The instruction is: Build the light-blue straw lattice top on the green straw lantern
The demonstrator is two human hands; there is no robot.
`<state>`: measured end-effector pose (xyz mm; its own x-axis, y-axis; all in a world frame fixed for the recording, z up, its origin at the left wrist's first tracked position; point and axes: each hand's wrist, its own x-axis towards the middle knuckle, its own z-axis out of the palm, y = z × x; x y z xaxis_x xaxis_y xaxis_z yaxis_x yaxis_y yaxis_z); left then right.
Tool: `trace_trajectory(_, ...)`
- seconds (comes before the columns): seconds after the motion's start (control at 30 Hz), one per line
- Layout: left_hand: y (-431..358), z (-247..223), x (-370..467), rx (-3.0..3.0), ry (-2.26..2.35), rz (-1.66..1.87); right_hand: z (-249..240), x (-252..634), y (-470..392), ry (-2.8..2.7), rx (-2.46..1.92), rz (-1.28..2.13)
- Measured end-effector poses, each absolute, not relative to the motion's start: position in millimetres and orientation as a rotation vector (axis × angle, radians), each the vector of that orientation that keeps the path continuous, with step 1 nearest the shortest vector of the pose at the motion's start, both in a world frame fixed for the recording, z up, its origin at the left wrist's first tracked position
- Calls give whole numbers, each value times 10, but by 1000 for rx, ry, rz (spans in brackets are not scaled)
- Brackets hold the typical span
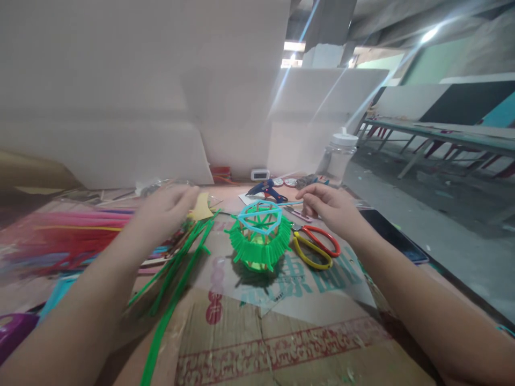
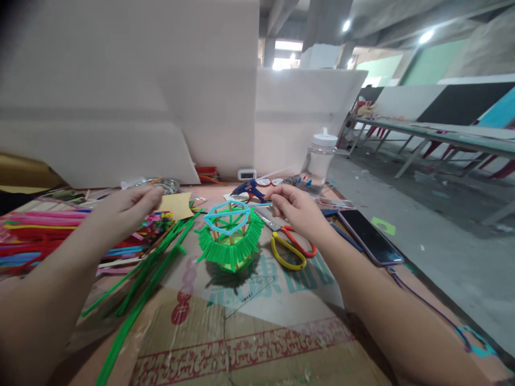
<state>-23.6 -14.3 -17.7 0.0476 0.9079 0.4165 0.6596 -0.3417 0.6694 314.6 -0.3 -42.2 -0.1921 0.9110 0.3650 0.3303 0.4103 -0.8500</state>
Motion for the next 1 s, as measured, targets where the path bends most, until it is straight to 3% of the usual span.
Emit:
trace_trajectory(0.13, -70, -120, -371, 2197, 1917, 1128, -396, 3170, -11, -1711, -1095, 757)
trace_trajectory(0.53, -241, -281, 79, 2514, 1405, 1146, -456, 3103, 1, -1747, -1055, 721)
trace_trajectory(0.83, -124, -42, 568, 2751, 1221, 1044, -445, 3107, 1, -1883, -1132, 499)
trace_trajectory(1.0, -102, -136, 602, 2768, 1266, 1057, -306, 3333, 35, -2012, -1253, 161)
